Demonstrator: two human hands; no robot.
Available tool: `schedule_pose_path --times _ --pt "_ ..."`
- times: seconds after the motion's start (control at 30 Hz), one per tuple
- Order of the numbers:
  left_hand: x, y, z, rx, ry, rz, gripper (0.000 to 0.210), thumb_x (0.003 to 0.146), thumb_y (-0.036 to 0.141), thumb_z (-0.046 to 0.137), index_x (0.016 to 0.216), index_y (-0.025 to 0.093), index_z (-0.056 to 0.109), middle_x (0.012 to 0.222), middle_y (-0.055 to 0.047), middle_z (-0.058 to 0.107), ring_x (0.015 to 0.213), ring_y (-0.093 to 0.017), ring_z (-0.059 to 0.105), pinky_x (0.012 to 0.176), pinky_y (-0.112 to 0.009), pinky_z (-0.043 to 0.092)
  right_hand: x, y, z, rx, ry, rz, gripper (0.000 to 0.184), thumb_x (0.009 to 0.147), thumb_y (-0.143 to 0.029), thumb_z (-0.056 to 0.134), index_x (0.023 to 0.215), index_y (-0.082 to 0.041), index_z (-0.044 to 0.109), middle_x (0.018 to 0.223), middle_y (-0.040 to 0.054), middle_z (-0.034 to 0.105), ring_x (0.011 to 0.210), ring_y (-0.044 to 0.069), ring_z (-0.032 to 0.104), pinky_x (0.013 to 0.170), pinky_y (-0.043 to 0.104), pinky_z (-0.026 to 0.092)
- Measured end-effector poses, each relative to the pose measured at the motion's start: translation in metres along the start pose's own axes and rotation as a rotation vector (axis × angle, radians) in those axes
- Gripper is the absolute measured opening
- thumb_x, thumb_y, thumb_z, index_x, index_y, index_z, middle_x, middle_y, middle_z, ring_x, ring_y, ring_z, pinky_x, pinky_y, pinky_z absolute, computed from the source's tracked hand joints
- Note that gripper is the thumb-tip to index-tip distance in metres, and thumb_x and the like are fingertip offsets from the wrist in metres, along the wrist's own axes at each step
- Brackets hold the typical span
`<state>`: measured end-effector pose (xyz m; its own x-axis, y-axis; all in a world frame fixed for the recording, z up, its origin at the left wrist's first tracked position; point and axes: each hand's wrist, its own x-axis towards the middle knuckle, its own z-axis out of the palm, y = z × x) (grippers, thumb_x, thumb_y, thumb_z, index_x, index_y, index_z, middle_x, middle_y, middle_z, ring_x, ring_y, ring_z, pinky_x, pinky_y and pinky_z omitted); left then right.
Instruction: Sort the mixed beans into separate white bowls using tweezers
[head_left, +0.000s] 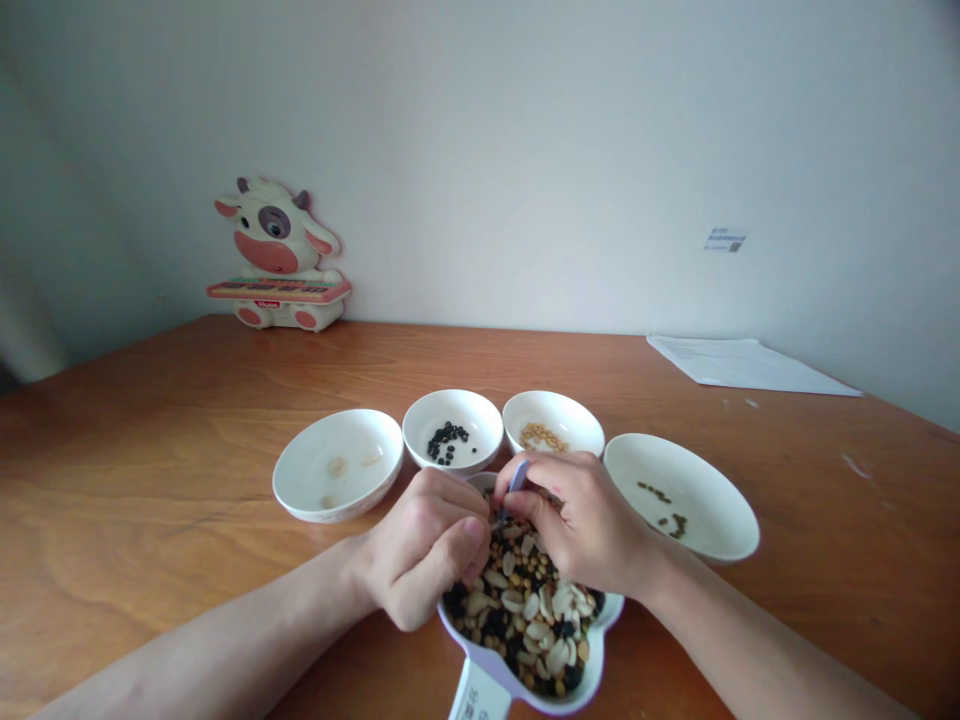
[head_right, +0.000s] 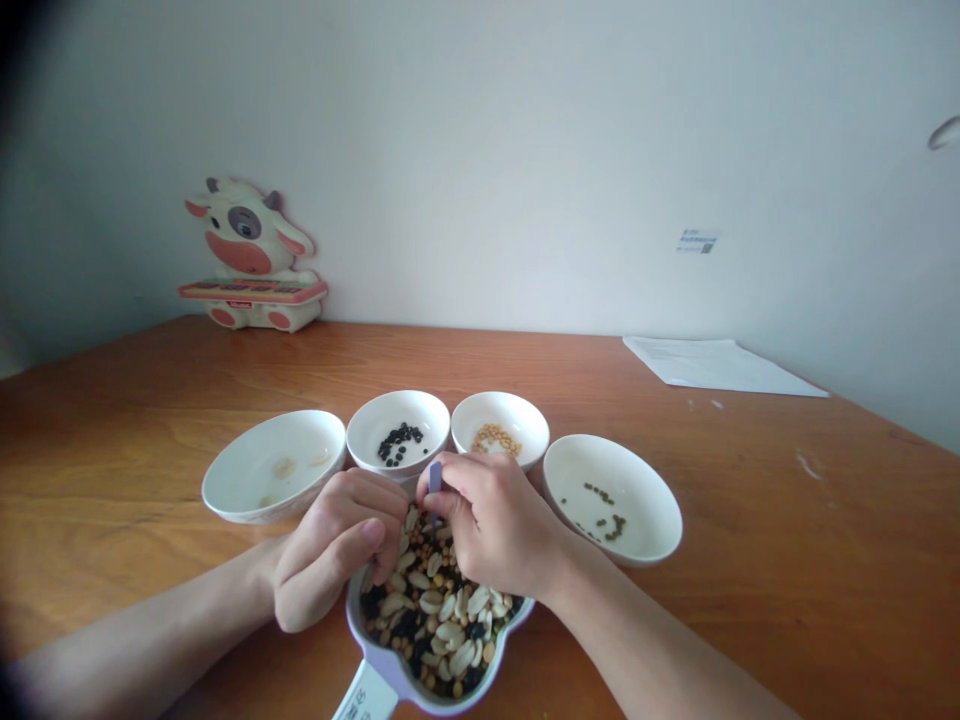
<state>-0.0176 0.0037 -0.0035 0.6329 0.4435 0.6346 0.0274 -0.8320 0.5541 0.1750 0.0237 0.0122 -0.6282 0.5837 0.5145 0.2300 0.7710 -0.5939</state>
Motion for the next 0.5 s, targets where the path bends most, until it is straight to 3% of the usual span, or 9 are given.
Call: schedule_pose_path --times 0.3,0.5 --pt "-0.0005 -0.0007 -0.001 -0.003 -0.015 0.009 0.055 0.101 0.03 0.018 0.056 0.017 0.047 0.051 -0.006 0.052 0.048 -0.014 0.043 0.053 -0.028 0.039 -0.0044 -0.0005 -0.0022 0.197 0.272 0.185 0.017 0.092 -0.025 0.055 0.082 -0.014 0.064 0.075 0.0047 0.067 0.056 0.012 0.062 0.051 0.022 0.05" --pt "0.0009 0.001 0.0001 -0.007 -0.008 -0.001 0.054 0.101 0.03 0.019 0.056 0.017 0.045 0.051 -0.006 0.052 0.048 -0.013 0.042 0.053 -0.028 0.037 -0.0003 -0.0026 -0.0024 0.281 0.391 0.203 0.017 0.091 -0.026 0.058 0.081 -0.013 0.064 0.072 0.0051 0.069 0.053 0.012 0.063 0.051 0.022 0.052"
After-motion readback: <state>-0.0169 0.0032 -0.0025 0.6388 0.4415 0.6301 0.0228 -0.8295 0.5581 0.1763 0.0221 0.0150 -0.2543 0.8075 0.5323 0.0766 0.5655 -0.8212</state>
